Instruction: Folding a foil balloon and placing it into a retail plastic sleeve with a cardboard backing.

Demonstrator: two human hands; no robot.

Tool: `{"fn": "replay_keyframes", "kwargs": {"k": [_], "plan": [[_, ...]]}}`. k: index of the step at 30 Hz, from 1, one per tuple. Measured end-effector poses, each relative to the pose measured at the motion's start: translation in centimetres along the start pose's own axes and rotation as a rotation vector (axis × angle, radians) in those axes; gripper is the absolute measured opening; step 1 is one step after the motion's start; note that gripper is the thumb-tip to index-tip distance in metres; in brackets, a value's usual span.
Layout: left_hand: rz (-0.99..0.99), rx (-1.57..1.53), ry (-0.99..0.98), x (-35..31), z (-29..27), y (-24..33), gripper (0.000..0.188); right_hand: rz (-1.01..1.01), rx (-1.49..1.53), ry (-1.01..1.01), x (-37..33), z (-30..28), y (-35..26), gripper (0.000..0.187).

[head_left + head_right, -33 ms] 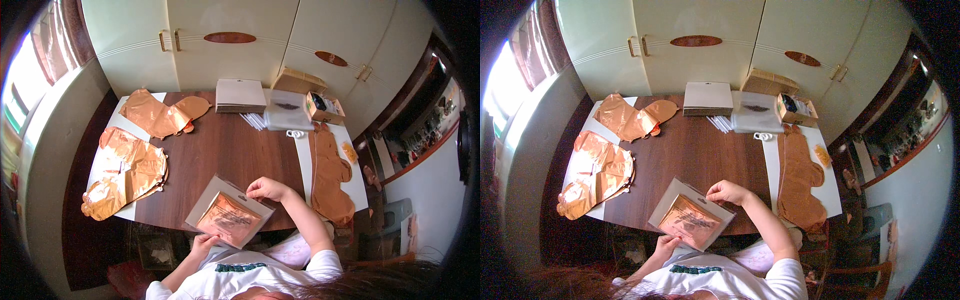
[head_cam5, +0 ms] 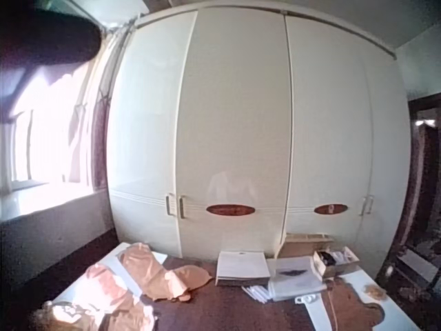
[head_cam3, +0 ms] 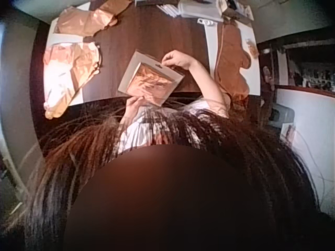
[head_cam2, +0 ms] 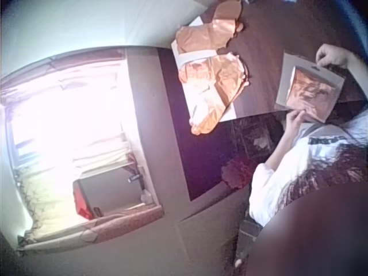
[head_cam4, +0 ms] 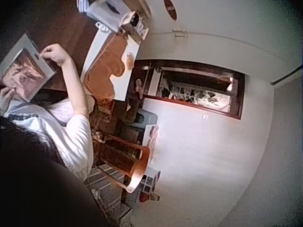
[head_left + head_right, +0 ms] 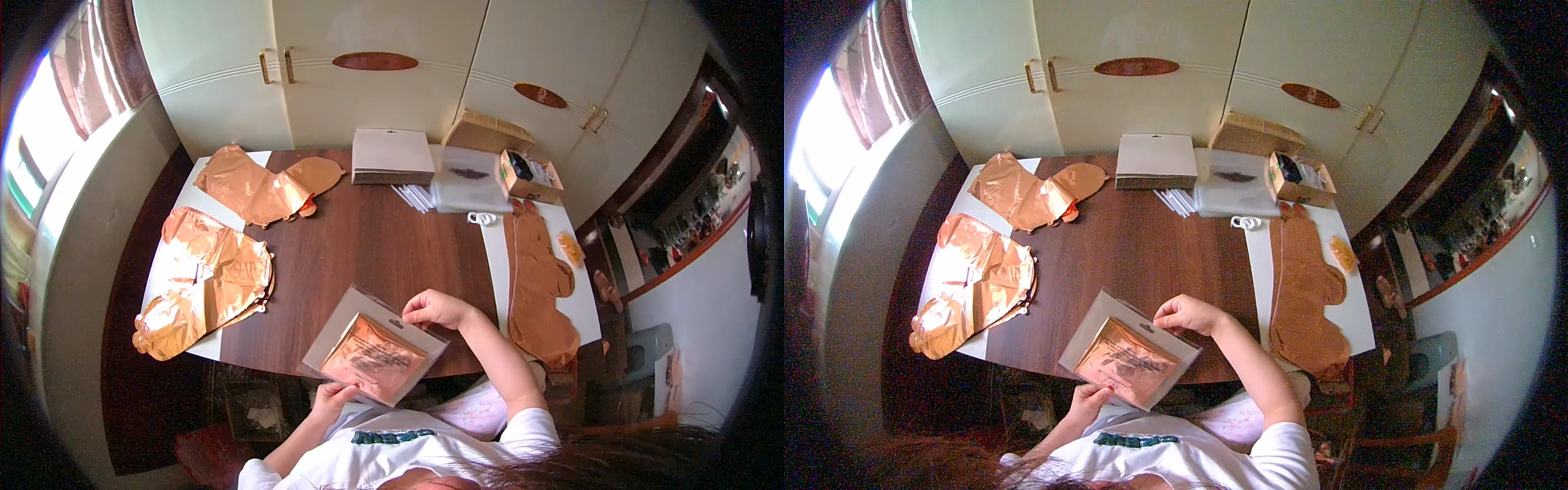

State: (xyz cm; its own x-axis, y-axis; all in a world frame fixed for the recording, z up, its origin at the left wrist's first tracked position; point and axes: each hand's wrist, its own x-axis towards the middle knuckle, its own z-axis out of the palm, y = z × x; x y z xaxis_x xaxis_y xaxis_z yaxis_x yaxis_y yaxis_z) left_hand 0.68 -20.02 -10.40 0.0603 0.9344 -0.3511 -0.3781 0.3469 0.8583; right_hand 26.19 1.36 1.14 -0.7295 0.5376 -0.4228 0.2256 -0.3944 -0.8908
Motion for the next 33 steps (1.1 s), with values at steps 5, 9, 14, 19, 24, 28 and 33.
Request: {"fn": "replay_keyframes", "kwargs": {"k": [5, 9, 14, 19, 24, 28, 33], "plan": [[-0.008, 0.075, 0.025, 0.0, 0.4, 0.6, 0.014, 0.034, 0.185, -0.038, 0.1, -0.2, 1.1, 0.017], [0.006, 0.101, -0.016, 0.2, -0.4, 0.1, 0.016, 0.044, 0.259, -0.123, 0.4, -0.5, 1.7, 0.019], [0.028, 0.113, -0.02, 0.2, 0.1, 0.7, 0.015, 0.074, 0.3, -0.107, 0.1, 0.2, 0.9, 0.023], [0.036, 0.135, 0.031, 0.1, 1.4, 1.6, 0.009, -0.017, 0.068, 0.047, 0.0, 0.1, 0.9, 0.029], [0.087, 0.172, 0.015, 0.2, 1.1, 1.2, 0.01, -0.095, -0.068, 0.118, -0.3, 0.5, 0.5, 0.027], [0.102, 0.19, 0.028, 0.1, 2.1, 1.8, 0.008, -0.187, -0.194, 0.206, -0.2, 0.6, 1.1, 0.023], [0.095, 0.235, 0.084, -0.2, 2.8, 2.2, 0.009, -0.139, -0.182, 0.224, -0.1, 0.6, 1.2, 0.023]]}}
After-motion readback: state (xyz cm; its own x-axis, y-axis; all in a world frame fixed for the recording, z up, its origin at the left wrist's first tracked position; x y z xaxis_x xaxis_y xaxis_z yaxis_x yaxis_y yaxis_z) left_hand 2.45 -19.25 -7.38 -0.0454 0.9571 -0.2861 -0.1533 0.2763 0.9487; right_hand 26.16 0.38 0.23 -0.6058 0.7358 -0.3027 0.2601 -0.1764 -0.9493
